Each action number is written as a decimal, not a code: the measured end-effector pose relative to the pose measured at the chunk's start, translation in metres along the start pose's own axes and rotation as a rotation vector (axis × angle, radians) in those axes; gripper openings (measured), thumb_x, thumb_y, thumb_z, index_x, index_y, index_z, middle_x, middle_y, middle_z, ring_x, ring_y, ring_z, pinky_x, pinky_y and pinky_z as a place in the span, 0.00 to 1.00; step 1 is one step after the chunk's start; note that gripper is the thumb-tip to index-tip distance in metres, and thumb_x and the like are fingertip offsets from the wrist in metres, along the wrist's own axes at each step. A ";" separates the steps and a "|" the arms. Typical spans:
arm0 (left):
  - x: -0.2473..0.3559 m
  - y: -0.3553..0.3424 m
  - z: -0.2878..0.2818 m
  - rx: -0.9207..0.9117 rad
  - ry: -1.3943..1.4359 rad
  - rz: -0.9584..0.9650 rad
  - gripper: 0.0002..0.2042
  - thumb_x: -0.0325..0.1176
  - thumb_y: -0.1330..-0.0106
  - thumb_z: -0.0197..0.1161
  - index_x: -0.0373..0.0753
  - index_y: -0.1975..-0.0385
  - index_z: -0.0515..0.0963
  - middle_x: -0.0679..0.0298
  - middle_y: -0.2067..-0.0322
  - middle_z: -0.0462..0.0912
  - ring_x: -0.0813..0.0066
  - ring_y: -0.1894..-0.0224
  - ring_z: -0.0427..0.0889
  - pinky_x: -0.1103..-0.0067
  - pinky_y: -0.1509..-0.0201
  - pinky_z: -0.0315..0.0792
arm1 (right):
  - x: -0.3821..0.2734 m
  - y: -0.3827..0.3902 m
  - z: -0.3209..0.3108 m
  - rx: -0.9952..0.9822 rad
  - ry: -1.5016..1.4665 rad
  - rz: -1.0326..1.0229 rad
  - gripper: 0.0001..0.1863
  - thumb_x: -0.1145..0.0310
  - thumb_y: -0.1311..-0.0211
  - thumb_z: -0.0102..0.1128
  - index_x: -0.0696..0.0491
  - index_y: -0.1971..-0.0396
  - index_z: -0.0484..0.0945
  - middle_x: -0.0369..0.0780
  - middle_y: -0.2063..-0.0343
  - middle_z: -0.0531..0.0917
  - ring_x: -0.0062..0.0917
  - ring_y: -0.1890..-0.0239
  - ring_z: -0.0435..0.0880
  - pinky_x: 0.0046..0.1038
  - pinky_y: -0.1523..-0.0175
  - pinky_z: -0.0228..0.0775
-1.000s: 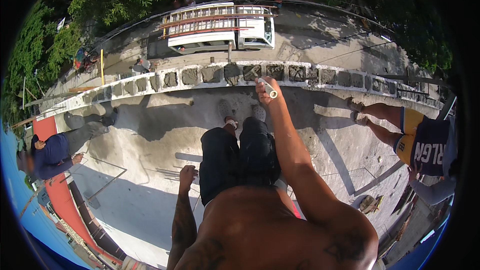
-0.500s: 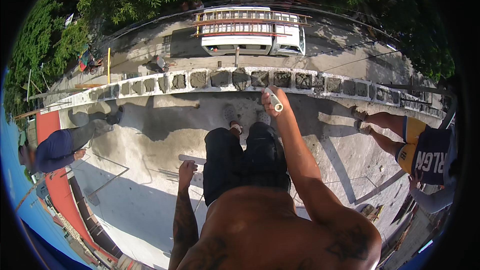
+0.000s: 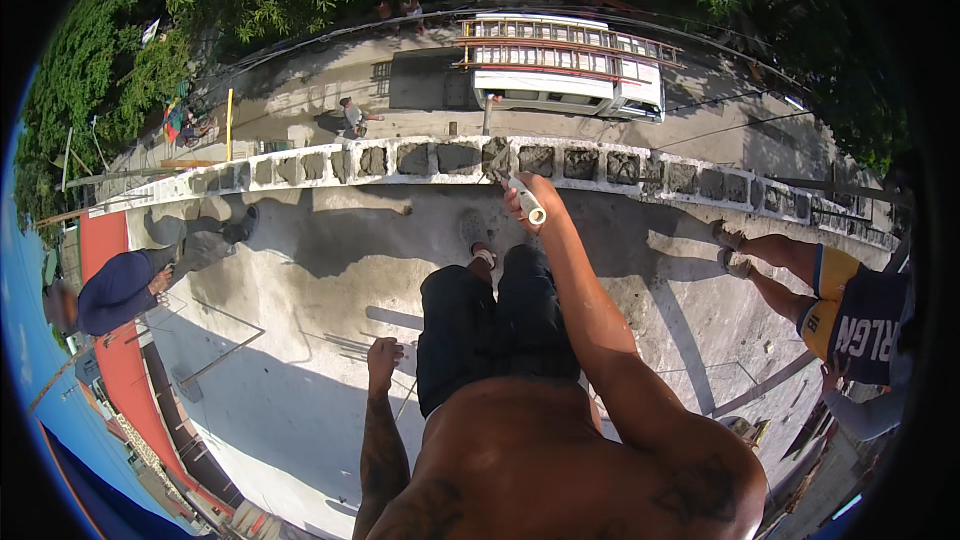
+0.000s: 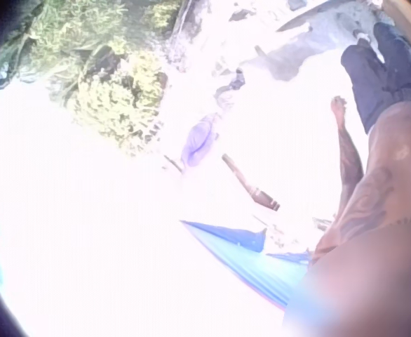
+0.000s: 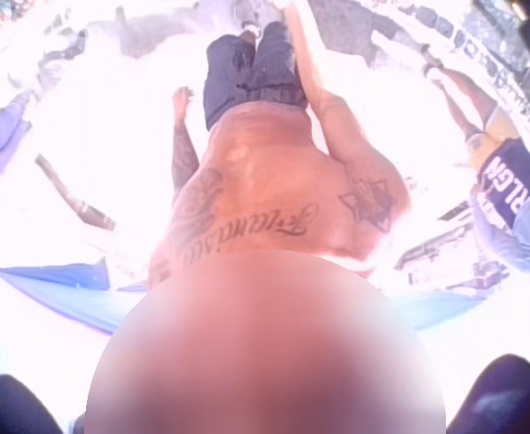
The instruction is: The person scoops mortar from a pile on the rooftop floor using a trowel and spreads it along the top of a partially built concrete block wall. The person works alongside two other workers who are also applying mortar to the same wall.
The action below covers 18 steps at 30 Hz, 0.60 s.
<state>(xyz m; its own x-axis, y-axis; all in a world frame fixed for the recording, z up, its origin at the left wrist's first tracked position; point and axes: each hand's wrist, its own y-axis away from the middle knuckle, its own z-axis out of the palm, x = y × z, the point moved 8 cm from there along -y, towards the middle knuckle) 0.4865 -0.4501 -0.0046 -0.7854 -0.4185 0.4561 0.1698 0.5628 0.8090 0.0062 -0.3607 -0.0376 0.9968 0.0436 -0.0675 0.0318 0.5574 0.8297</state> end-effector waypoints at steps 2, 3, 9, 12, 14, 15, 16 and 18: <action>-0.004 0.000 0.005 -0.042 -0.015 -0.036 0.14 0.40 0.32 0.49 0.36 0.57 0.75 0.60 0.69 0.82 0.73 0.69 0.81 0.76 0.67 0.72 | 0.004 0.002 0.006 -0.020 -0.120 0.075 0.11 0.62 0.35 0.43 0.54 0.69 0.70 0.29 0.85 0.72 0.15 0.88 0.69 0.16 0.90 0.51; -0.004 0.001 0.006 -0.033 -0.047 -0.031 0.14 0.40 0.32 0.49 0.36 0.57 0.75 0.60 0.69 0.83 0.73 0.69 0.81 0.76 0.67 0.72 | -0.003 0.002 0.010 -0.044 -0.117 -0.003 0.11 0.63 0.35 0.43 0.54 0.70 0.70 0.30 0.84 0.73 0.16 0.88 0.70 0.16 0.90 0.52; -0.004 0.005 0.011 0.036 -0.068 -0.029 0.16 0.41 0.32 0.48 0.35 0.57 0.75 0.61 0.68 0.83 0.74 0.68 0.82 0.78 0.68 0.72 | -0.005 0.003 -0.003 0.040 0.154 -0.024 0.14 0.59 0.32 0.42 0.55 0.68 0.70 0.30 0.84 0.72 0.14 0.87 0.69 0.16 0.90 0.52; -0.004 0.003 0.024 -0.106 -0.071 0.014 0.16 0.41 0.31 0.48 0.35 0.57 0.75 0.60 0.68 0.83 0.73 0.68 0.82 0.77 0.68 0.72 | 0.006 0.000 -0.002 -0.106 -0.018 0.089 0.15 0.59 0.32 0.42 0.55 0.68 0.70 0.30 0.83 0.73 0.15 0.88 0.69 0.18 0.89 0.56; -0.010 0.004 0.020 -0.078 -0.101 -0.028 0.15 0.40 0.33 0.51 0.35 0.60 0.77 0.60 0.71 0.83 0.75 0.71 0.82 0.79 0.71 0.72 | 0.013 -0.002 -0.011 -0.026 -0.079 0.170 0.15 0.58 0.32 0.42 0.55 0.67 0.71 0.29 0.84 0.72 0.15 0.88 0.69 0.18 0.89 0.55; -0.011 0.004 0.017 -0.078 -0.117 -0.037 0.14 0.39 0.33 0.52 0.34 0.61 0.77 0.60 0.72 0.84 0.76 0.72 0.81 0.80 0.72 0.72 | 0.013 -0.002 -0.008 -0.081 -0.151 0.173 0.15 0.58 0.32 0.41 0.55 0.67 0.71 0.29 0.84 0.72 0.15 0.88 0.69 0.19 0.89 0.55; -0.008 0.003 0.010 -0.010 -0.108 -0.005 0.14 0.38 0.33 0.51 0.34 0.61 0.77 0.60 0.72 0.84 0.76 0.73 0.81 0.80 0.72 0.72 | 0.006 -0.005 -0.011 -0.050 0.017 0.103 0.16 0.57 0.31 0.40 0.55 0.65 0.71 0.30 0.84 0.72 0.16 0.88 0.68 0.19 0.89 0.53; -0.003 -0.001 0.006 -0.022 -0.050 0.017 0.14 0.40 0.31 0.49 0.36 0.58 0.75 0.60 0.69 0.83 0.73 0.69 0.81 0.76 0.68 0.72 | -0.003 -0.006 -0.015 0.011 0.231 0.015 0.17 0.56 0.30 0.39 0.55 0.63 0.71 0.32 0.84 0.72 0.16 0.88 0.68 0.19 0.88 0.54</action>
<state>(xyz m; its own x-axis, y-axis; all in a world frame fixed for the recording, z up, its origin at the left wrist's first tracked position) 0.4852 -0.4454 -0.0092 -0.8111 -0.3726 0.4508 0.1957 0.5535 0.8095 0.0022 -0.3523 -0.0508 0.9540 0.2408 -0.1788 0.0191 0.5461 0.8375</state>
